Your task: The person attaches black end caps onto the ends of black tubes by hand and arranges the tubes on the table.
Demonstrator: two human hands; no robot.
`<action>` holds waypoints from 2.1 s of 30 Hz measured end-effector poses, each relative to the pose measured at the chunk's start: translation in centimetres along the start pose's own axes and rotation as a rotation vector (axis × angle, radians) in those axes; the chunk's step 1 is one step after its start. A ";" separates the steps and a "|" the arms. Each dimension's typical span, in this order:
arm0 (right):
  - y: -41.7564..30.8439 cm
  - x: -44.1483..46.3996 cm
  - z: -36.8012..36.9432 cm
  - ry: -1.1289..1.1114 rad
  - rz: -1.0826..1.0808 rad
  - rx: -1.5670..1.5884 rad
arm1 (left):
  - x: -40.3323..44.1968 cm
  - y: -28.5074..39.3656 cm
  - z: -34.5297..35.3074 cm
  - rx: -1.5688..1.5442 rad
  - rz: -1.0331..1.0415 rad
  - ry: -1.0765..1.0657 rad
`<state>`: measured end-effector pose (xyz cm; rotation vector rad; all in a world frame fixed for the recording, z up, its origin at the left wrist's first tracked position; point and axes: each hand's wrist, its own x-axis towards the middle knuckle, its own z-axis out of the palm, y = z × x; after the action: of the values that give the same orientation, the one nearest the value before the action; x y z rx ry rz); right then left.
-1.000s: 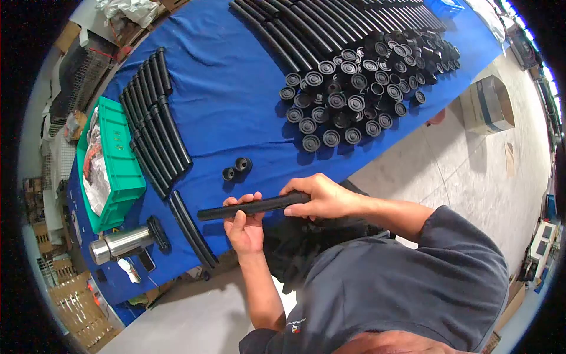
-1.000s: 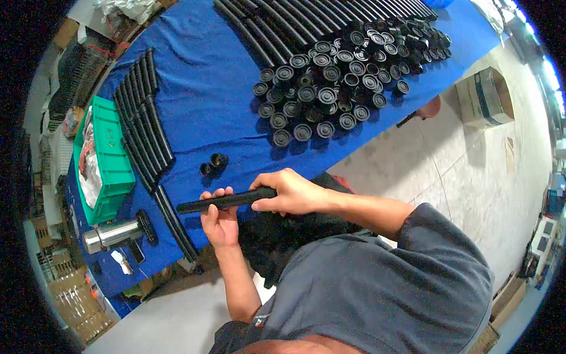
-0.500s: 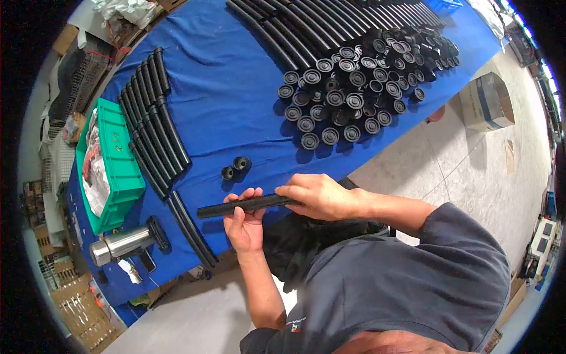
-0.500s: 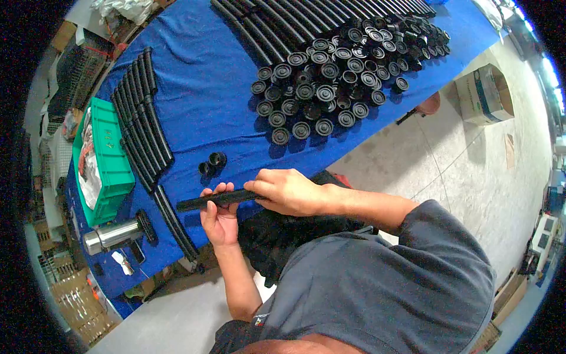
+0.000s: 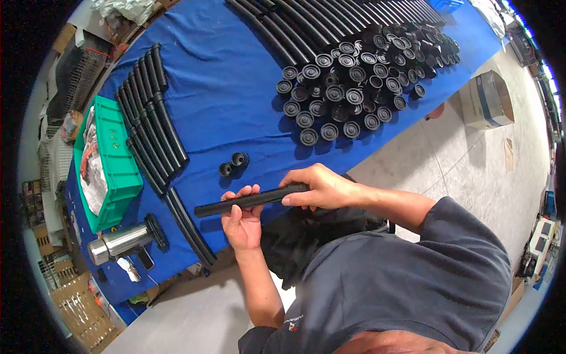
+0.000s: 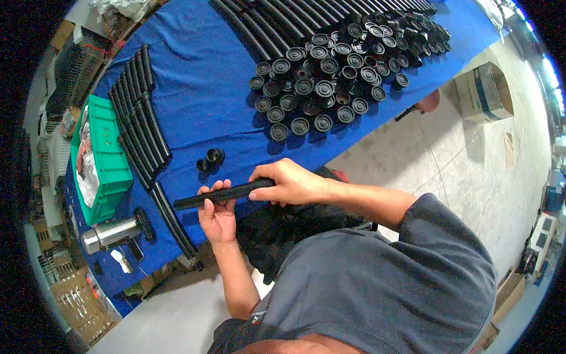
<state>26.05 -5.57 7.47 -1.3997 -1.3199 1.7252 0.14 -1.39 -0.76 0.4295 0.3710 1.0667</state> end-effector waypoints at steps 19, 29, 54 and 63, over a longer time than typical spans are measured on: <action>0.1 1.6 0.4 -0.026 0.001 0.081 | -0.1 -0.2 -0.3 0.078 0.079 0.010; 2.1 3.2 0.3 0.094 -0.306 -0.165 | 0.2 -0.3 0.2 0.054 0.099 0.028; 3.6 3.2 -0.9 -0.025 -0.633 -0.184 | -2.7 6.6 10.2 2.323 0.146 -0.299; 3.8 3.1 -0.3 0.014 -0.534 0.281 | -1.6 8.7 11.3 2.185 0.086 -0.181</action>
<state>26.02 -4.15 2.76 -0.8067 -1.2419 1.4588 -1.59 -0.94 13.44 2.4269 1.2819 0.2468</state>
